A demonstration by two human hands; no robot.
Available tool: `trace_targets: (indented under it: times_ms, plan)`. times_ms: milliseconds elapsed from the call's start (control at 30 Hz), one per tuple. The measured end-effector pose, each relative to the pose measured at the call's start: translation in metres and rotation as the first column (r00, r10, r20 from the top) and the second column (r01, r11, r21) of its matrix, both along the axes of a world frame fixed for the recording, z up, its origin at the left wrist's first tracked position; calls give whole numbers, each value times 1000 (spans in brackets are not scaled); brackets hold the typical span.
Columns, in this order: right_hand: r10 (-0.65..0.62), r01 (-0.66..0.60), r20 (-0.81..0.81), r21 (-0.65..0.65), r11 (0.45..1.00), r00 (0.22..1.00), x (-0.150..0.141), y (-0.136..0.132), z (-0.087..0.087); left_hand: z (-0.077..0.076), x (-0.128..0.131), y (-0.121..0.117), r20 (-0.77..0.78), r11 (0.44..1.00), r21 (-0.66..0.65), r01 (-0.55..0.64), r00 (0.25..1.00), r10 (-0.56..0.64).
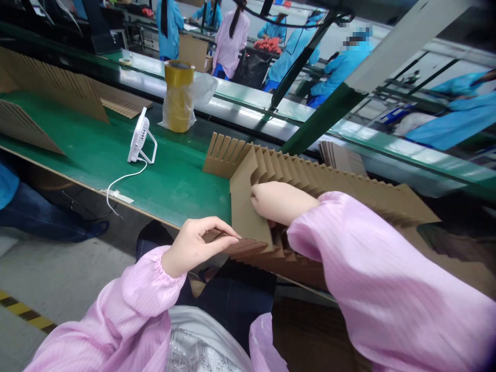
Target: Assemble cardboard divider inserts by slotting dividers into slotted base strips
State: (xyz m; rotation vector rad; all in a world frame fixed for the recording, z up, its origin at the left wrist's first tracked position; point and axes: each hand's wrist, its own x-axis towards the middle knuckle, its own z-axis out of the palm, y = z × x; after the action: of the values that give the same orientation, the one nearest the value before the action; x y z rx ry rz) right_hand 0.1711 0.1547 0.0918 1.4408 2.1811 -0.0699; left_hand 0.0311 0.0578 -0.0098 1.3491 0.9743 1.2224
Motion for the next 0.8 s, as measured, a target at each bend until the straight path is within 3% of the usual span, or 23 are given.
trace_targets:
  times_ms: [100,200,367,467,533,600,633,667,733,800]
  plan:
    - [-39,44,78,-59,997,996,-2,2,-8,1,1,0,-5,1000,4,11,1000,-11]
    - [-26,26,41,8,1000,999,-3,-1,-13,0,-4,0,2,999,23,29,1000,-29]
    - [54,14,-314,210,978,948,24,-25,3,-4,-33,10,58,972,44,231,971,-233]
    - [88,176,-550,409,895,831,78,-45,26,-4,-49,25,66,961,-3,278,958,-277]
    - [26,415,-685,470,779,728,132,-58,37,-1,-53,37,-16,976,-3,216,976,-216]
    - [-73,679,-796,460,572,601,197,-72,39,2,-54,50,-181,989,42,142,975,-132]
    - [-90,788,-853,429,442,514,231,-80,35,3,-54,56,-278,990,68,120,956,-96]
    - [-108,872,-895,384,304,432,265,-88,27,4,-54,61,-376,990,85,110,924,-70]
    - [-195,946,-930,284,157,312,329,-107,2,4,-58,72,-539,992,82,91,842,-32]
    - [-295,958,-912,284,44,284,379,-126,-28,3,-62,80,-605,993,94,75,796,-3]
